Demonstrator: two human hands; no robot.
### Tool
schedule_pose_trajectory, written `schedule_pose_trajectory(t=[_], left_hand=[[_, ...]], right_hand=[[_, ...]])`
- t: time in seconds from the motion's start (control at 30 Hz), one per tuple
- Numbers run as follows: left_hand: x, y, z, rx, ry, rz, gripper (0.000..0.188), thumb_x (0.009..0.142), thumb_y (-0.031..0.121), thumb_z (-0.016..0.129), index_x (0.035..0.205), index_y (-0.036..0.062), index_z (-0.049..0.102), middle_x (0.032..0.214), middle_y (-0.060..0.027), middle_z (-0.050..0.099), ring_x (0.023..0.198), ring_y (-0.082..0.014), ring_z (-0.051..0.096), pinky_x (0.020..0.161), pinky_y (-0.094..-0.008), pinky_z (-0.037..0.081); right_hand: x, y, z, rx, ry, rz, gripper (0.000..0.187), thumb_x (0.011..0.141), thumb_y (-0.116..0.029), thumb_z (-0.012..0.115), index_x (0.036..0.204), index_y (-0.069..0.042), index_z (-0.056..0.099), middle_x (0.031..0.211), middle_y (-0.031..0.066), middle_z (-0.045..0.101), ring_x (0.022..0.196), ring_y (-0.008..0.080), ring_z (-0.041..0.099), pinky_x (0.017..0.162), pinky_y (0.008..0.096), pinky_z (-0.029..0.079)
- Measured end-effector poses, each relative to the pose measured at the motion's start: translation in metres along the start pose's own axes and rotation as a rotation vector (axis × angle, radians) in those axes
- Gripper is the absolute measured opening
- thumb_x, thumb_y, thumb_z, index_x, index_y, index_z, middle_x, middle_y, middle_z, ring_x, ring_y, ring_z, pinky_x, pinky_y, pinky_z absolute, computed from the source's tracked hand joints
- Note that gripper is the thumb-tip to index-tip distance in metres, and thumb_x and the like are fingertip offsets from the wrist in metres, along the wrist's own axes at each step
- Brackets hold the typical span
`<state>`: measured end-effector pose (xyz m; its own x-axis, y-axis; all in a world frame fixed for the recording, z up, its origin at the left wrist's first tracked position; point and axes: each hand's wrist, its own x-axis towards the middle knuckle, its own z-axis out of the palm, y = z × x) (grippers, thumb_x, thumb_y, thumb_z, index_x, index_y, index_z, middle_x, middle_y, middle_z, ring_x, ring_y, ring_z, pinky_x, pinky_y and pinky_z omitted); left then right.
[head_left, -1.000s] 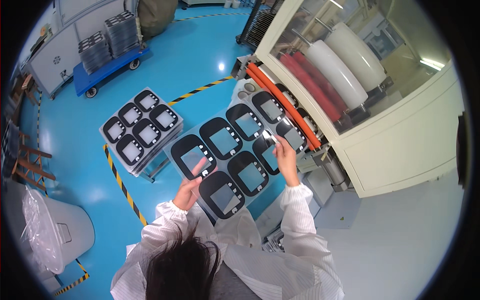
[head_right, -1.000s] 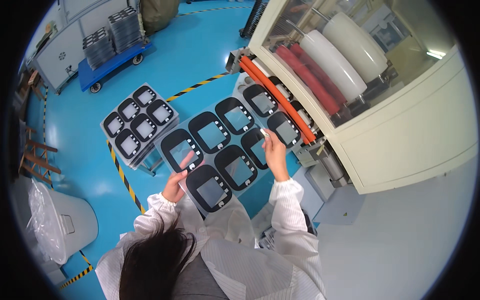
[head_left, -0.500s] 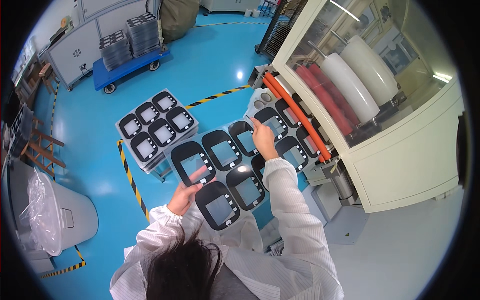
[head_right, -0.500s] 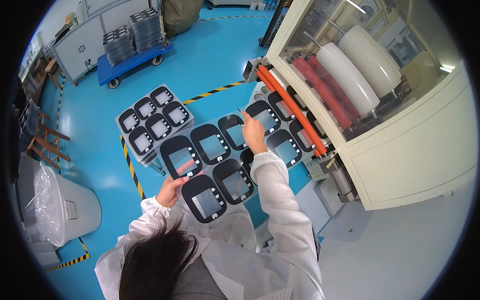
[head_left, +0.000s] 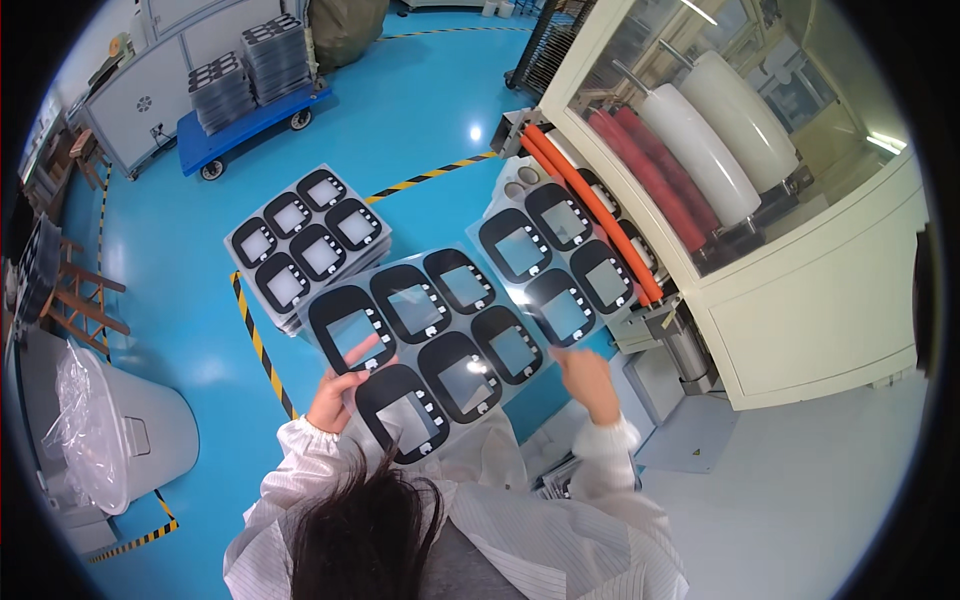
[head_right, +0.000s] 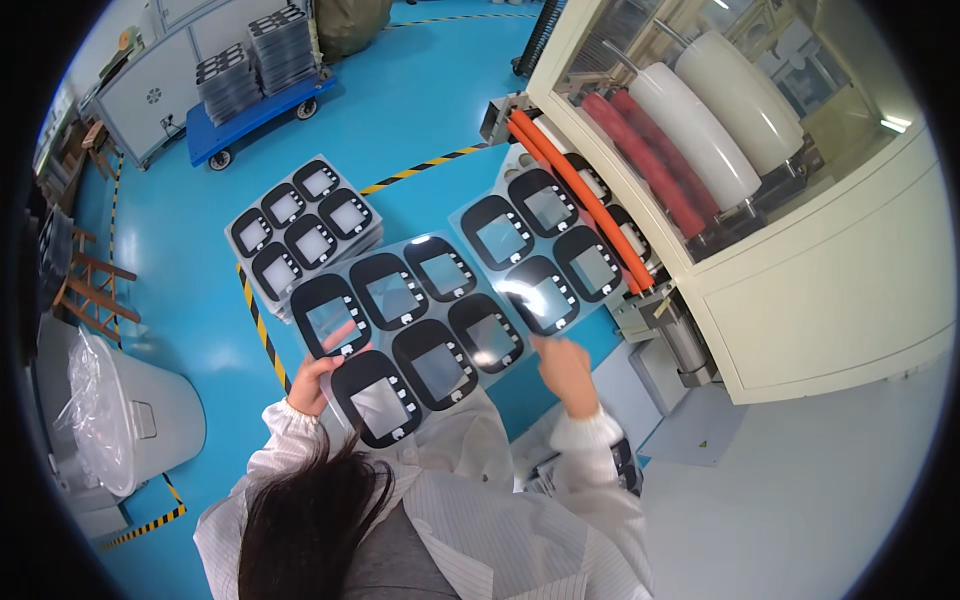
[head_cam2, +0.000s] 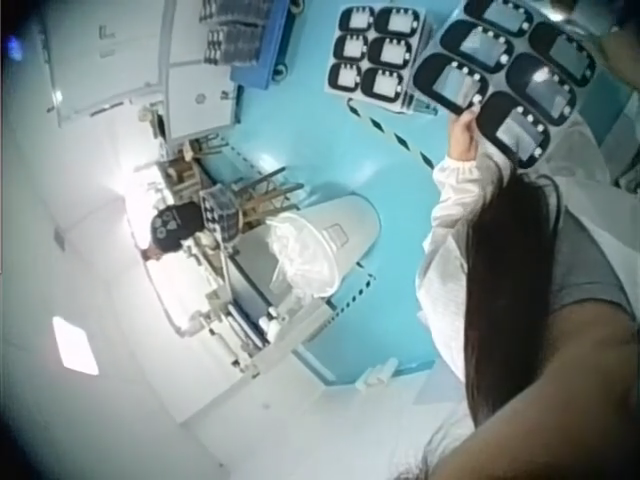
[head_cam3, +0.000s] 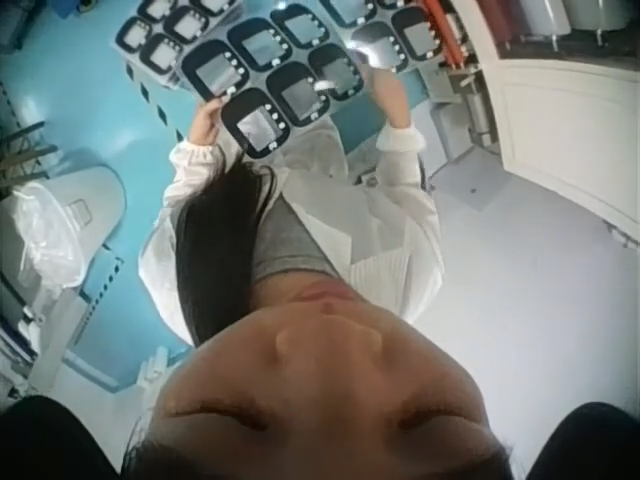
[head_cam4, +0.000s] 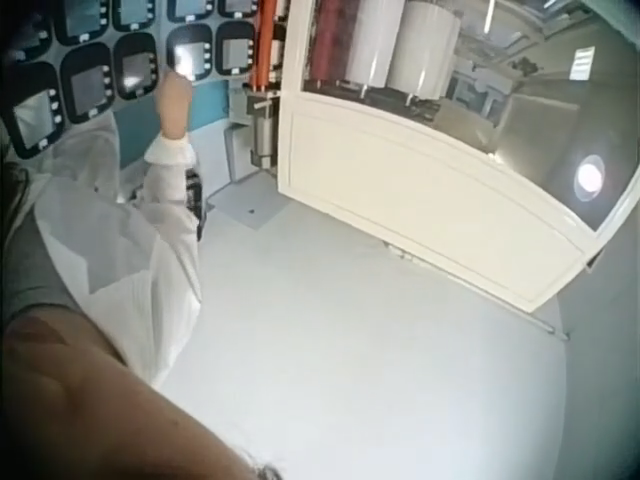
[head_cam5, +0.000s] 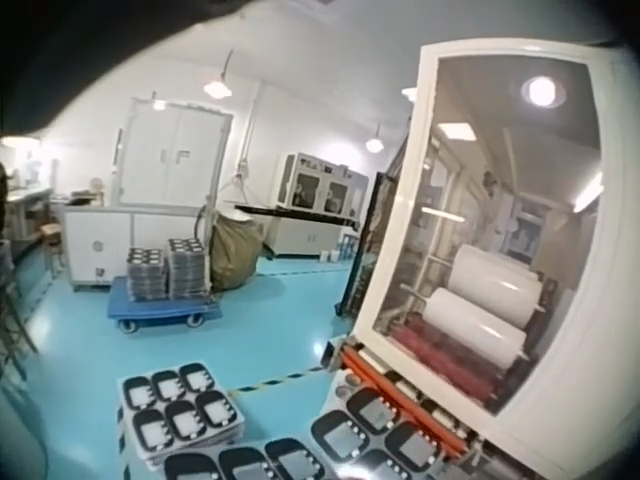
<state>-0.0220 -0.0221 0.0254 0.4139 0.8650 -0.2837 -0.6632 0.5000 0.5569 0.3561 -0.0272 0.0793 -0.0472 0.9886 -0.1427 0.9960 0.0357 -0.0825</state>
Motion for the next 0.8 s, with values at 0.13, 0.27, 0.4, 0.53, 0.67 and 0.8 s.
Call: schedule_pose_trajectory(t=[0.13,0.27,0.4,0.53,0.67,0.8], left_hand=[[0.033,-0.008,-0.017,-0.084,-0.077,-0.083,0.071,0.081,0.003,0.052,0.147,0.0069,0.025,0.140,-0.0265,0.040,0.128,-0.0329,0.045,0.109,-0.0400,0.035],[0.099,-0.039,-0.014,-0.213,-0.195,-0.138,0.070,0.084,0.000,0.051,0.148,0.0105,0.026,0.145,-0.0234,0.035,0.132,-0.0311,0.040,0.111,-0.0403,0.030],[0.164,-0.079,0.014,-0.159,-0.254,-0.142,0.067,0.088,-0.002,0.052,0.148,0.0105,0.026,0.138,-0.0166,0.045,0.126,-0.0248,0.047,0.106,-0.0364,0.036],[0.203,-0.099,0.041,-0.071,-0.188,-0.182,0.036,0.091,0.008,0.057,0.125,-0.0010,0.049,0.116,-0.0089,0.061,0.106,-0.0186,0.060,0.094,-0.0338,0.046],[0.212,-0.099,0.051,-0.032,-0.128,-0.213,0.041,0.088,0.008,0.062,0.126,0.0021,0.048,0.116,-0.0075,0.061,0.102,-0.0185,0.062,0.085,-0.0328,0.051],[0.206,-0.095,0.059,-0.059,-0.085,-0.121,0.043,0.085,0.003,0.063,0.126,0.0034,0.050,0.114,-0.0071,0.061,0.101,-0.0179,0.061,0.086,-0.0317,0.050]], right_hand=[[-0.077,0.042,-0.001,0.352,-0.224,0.041,0.024,0.087,-0.006,0.050,0.101,-0.007,0.070,0.075,0.0192,0.065,0.065,0.0325,0.063,0.062,0.0396,0.049],[-0.095,0.045,-0.016,0.560,-0.297,0.328,0.023,0.090,-0.007,0.049,0.103,-0.002,0.068,0.067,0.0148,0.063,0.057,0.0258,0.059,0.059,0.0357,0.046],[-0.101,0.040,-0.010,0.706,-0.171,0.289,0.023,0.090,-0.007,0.050,0.105,0.002,0.065,0.063,0.0108,0.060,0.055,0.0200,0.055,0.056,0.0325,0.045],[-0.106,0.040,-0.011,0.767,-0.139,0.239,0.022,0.092,-0.008,0.050,0.106,0.002,0.064,0.064,0.0099,0.061,0.055,0.0191,0.055,0.056,0.0323,0.045],[-0.102,0.037,-0.012,0.757,-0.128,0.307,0.022,0.092,-0.009,0.050,0.106,0.001,0.063,0.066,0.0095,0.062,0.056,0.0185,0.056,0.057,0.0316,0.045],[-0.094,0.039,-0.008,0.798,-0.111,0.273,0.022,0.093,-0.010,0.050,0.106,0.001,0.063,0.065,0.0088,0.061,0.056,0.0165,0.054,0.056,0.0301,0.044]])
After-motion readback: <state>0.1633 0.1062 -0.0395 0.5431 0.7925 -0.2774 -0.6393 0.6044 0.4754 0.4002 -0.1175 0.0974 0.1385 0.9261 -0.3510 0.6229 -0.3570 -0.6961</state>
